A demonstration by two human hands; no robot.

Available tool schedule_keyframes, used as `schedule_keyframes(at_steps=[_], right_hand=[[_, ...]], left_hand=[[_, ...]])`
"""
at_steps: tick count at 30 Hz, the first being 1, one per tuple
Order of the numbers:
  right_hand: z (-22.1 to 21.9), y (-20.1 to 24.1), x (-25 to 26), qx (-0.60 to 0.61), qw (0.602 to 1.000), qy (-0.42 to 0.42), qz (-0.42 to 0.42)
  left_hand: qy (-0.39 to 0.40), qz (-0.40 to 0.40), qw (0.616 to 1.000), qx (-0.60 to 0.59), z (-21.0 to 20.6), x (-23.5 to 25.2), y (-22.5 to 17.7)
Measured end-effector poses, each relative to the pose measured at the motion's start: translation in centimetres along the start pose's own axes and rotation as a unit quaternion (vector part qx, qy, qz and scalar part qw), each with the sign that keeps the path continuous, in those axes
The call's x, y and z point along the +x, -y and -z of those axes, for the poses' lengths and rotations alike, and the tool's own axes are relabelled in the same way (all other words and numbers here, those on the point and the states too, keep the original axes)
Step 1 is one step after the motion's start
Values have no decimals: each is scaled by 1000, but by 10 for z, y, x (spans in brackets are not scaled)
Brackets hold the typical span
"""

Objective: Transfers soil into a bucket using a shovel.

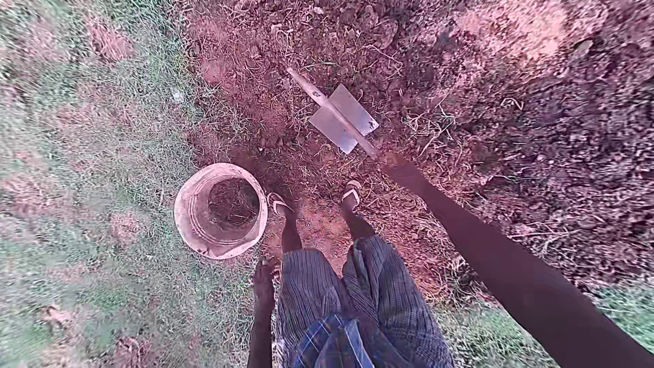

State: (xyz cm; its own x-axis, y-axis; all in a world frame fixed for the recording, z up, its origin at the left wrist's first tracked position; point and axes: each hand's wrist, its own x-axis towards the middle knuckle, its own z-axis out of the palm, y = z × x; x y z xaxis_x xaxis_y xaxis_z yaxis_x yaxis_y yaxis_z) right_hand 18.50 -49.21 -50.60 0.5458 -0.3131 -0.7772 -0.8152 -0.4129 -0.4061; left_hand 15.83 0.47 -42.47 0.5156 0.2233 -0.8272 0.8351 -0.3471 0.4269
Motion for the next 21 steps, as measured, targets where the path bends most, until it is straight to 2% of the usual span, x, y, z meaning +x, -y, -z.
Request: schedule_keyframes(at_steps=[3,5,9,11,15,19,21], right_hand=[[-15,25,49,-65,998,-26,-2],[-30,37,76,-108,993,-35,-27],[-45,62,115,-169,982,-32,-80],[-49,67,132,-146,984,-29,-101],[-54,76,149,-18,981,7,-193],[-61,86,155,-21,976,-20,-216],[-75,96,144,-36,978,-45,-202]], left_hand=[[50,-16,999,-11,-20,40,5],[91,-10,996,-19,-34,63,21],[161,48,985,-35,-62,114,50],[183,79,979,-51,-74,143,58],[193,134,968,-83,-95,185,77],[267,119,951,-97,-103,203,74],[258,124,947,-150,-98,209,69]])
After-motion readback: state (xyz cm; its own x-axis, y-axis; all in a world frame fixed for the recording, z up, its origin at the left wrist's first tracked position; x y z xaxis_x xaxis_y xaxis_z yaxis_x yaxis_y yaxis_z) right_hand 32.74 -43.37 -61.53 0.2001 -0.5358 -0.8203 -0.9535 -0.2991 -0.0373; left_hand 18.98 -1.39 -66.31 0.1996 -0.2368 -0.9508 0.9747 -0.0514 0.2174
